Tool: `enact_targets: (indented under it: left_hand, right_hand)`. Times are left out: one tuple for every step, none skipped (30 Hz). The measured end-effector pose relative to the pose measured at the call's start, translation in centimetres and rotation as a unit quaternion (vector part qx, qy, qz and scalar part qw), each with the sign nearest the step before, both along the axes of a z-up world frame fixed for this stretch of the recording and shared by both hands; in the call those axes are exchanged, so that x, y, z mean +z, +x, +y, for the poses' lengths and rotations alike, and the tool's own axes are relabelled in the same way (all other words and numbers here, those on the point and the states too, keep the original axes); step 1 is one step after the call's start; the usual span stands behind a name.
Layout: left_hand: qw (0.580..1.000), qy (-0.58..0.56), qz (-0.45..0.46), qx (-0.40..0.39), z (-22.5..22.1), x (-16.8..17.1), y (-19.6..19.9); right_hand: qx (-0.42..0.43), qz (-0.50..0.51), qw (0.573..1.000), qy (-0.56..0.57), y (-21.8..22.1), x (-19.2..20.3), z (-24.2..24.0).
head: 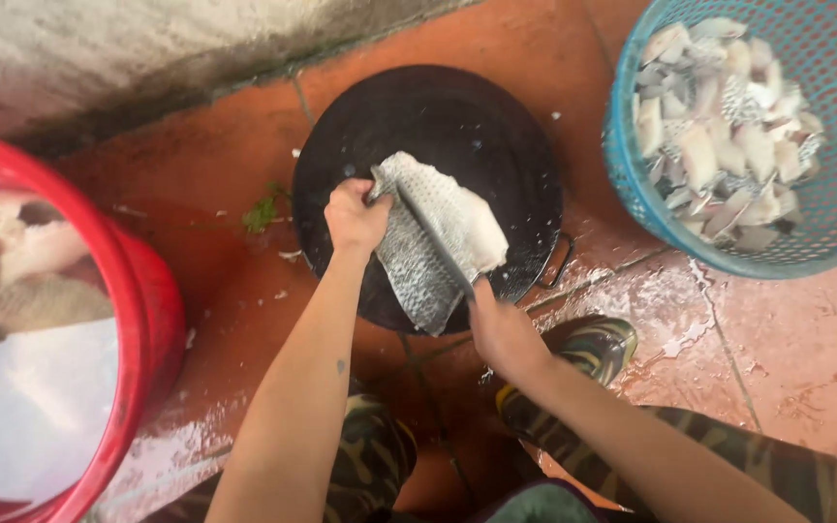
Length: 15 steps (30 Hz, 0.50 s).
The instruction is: The recorder is slicing large pieces of processed fish fillets into smaller strips using a cleaver on a wooden cutting board.
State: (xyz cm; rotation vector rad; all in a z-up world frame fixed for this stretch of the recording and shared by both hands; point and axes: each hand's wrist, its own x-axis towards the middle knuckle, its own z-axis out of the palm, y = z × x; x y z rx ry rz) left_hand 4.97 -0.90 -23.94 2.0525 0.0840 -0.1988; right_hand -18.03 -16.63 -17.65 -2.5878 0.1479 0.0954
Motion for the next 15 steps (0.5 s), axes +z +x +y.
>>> enact_targets:
  left_hand:
    - [1.0,-0.004,-0.004,-0.004,-0.3,0.1,0.4]
    - [1.0,-0.002,-0.008,-0.005,-0.2,0.0,0.3]
    - [1.0,0.001,-0.012,-0.007,-0.1,-0.1,0.2]
    - [1.0,0.002,-0.012,-0.01,-0.2,0.1,0.2]
    - [1.0,0.004,-0.006,-0.011,-0.2,0.4,0.2]
    - [1.0,0.006,0.003,-0.011,-0.2,0.6,-0.1]
    - [1.0,0.007,0.004,-0.012,-0.4,-0.1,-0.2]
    - [1.0,0.009,-0.025,-0.009,-0.4,-0.7,0.0]
    - [0.998,0.011,-0.055,-0.007,-0.4,-1.2,0.0]
    - [0.998,0.016,-0.055,-0.015,0.0,-0.9,0.0]
    - [0.998,0.02,-0.051,-0.011,0.4,-0.5,0.1]
    - [0.999,0.014,-0.047,-0.001,-0.2,-0.2,0.0]
    - [0.999,0.009,-0.046,-0.003,-0.6,-0.8,-0.9]
    - [0.999,0.025,-0.044,-0.004,-0.4,-1.1,-0.3]
    - [0.998,0.041,-0.043,-0.004,-0.1,-1.5,0.3]
  right_hand:
    - [-0.004,-0.004,1.0,-0.004,-0.5,0.5,-0.4]
    - [-0.013,0.047,0.999,-0.002,-1.6,0.9,-0.5]
    - [-0.022,0.098,0.995,0.001,-2.7,1.3,-0.6]
    - [-0.025,0.098,0.995,0.003,-1.4,1.0,-0.4]
    - [-0.025,0.116,0.993,0.009,-0.2,0.7,-0.2]
    - [-0.024,0.135,0.99,0.014,0.8,0.5,-0.1]
    - [-0.026,0.137,0.99,0.015,1.9,0.1,0.3]
    - [-0.021,0.078,0.997,0.013,3.3,-0.4,0.7]
    - [-0.016,0.019,1.0,0.01,4.5,-0.8,1.0]
    - [-0.024,0.019,0.999,0.016,4.1,-0.9,1.3]
    - [-0.016,-0.016,1.0,0.012,3.7,-1.0,1.5]
    - [-0.002,-0.049,0.999,-0.002,3.4,-0.8,0.7]
    - [-0.004,-0.048,0.999,-0.007,1.4,-0.7,-0.1]
    - [-0.004,0.003,1.0,-0.006,0.6,-1.0,-0.4]
    - [-0.005,0.054,0.999,-0.005,-0.2,-1.4,-0.5]
